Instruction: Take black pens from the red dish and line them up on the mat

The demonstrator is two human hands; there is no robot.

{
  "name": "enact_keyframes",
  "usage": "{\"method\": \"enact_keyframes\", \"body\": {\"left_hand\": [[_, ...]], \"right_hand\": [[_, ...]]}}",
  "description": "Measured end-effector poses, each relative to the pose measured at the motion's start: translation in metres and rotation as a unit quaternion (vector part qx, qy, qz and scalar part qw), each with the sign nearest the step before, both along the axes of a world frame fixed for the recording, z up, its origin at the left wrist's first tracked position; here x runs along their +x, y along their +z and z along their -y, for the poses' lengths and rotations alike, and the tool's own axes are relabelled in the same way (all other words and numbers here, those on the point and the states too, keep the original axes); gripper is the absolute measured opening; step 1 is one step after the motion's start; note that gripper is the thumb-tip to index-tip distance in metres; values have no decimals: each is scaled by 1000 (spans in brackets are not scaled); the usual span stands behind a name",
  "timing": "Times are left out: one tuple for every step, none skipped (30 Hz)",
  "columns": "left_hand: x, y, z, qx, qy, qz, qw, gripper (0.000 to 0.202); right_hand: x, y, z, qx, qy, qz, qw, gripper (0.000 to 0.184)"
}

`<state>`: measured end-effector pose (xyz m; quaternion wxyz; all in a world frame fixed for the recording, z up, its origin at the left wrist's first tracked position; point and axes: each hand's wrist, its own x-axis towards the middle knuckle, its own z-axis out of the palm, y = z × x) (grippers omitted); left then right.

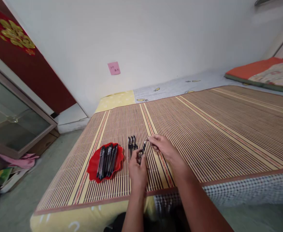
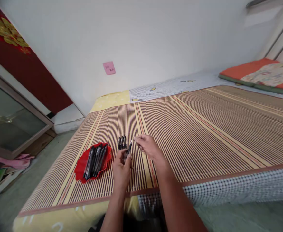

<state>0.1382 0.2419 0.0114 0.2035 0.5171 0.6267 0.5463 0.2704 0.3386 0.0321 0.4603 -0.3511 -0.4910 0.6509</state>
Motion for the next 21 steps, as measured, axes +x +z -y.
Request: {"method": "enact_keyframes", "body": {"left_hand": [[1, 0, 0, 2, 2, -8, 1000, 20], [3, 1, 0, 5, 6, -14, 1000, 20], [4, 1, 1, 8, 14, -20, 1000, 20], [5, 1, 1, 11, 26, -26, 999, 20], [6, 1, 2, 14, 39, -31, 999, 20], [7, 2, 2, 17, 52, -34, 998, 18], [7, 2, 2, 20, 62, -34, 997, 16], [7, 2, 2, 22, 68, -30, 997, 13], [6, 3, 2, 24, 67, -20, 997, 12], [6, 4, 2, 23, 59, -7, 998, 12], [5, 4, 2, 19, 44, 9, 999, 14], [3, 5, 2, 12, 23, 28, 999, 19], [2, 6, 1, 4, -1, 48, 999, 24], [2, 6, 1, -5, -24, 69, 997, 29], [1, 7, 1, -12, -44, 90, 995, 31], [1, 8, 0, -14, -57, 111, 992, 30], [2, 8, 0, -11, -61, 132, 989, 26], [2, 8, -1, -5, -56, 151, 987, 25], [3, 8, -1, 0, -46, 167, 985, 27], [3, 8, -1, 3, -34, 180, 983, 30], [3, 8, -1, 0, -25, 189, 982, 32]], "right_hand": [[-5, 1, 2, 8, 12, 16, 1000, 32], [-10, 2, 4, 16, 16, 28, 999, 33], [-13, 2, 5, 24, 12, 36, 999, 34], [-16, 2, 5, 33, 4, 42, 999, 35], [-18, 3, 5, 43, -1, 49, 998, 35], [-20, 3, 5, 52, -3, 57, 997, 36], [-21, 3, 5, 62, -4, 62, 996, 36], [-21, 3, 5, 71, -3, 65, 995, 35], [-21, 3, 5, 81, -2, 65, 995, 34], [-21, 4, 5, 92, -2, 65, 994, 33], [-21, 4, 5, 102, -2, 62, 993, 31], [-21, 5, 5, 111, -1, 59, 992, 30], [-21, 5, 5, 116, 2, 55, 992, 29], [-20, 6, 5, 118, 6, 52, 992, 27], [-20, 6, 6, 118, 13, 50, 992, 26], [-20, 6, 6, 118, 20, 49, 992, 25], [-20, 5, 6, 119, 28, 50, 991, 24], [-20, 5, 6, 122, 35, 53, 991, 24], [-21, 4, 6, 125, 42, 57, 990, 23], [-21, 2, 6, 127, 48, 60, 989, 23], [-22, 1, 5, 130, 52, 64, 988, 23]]}}
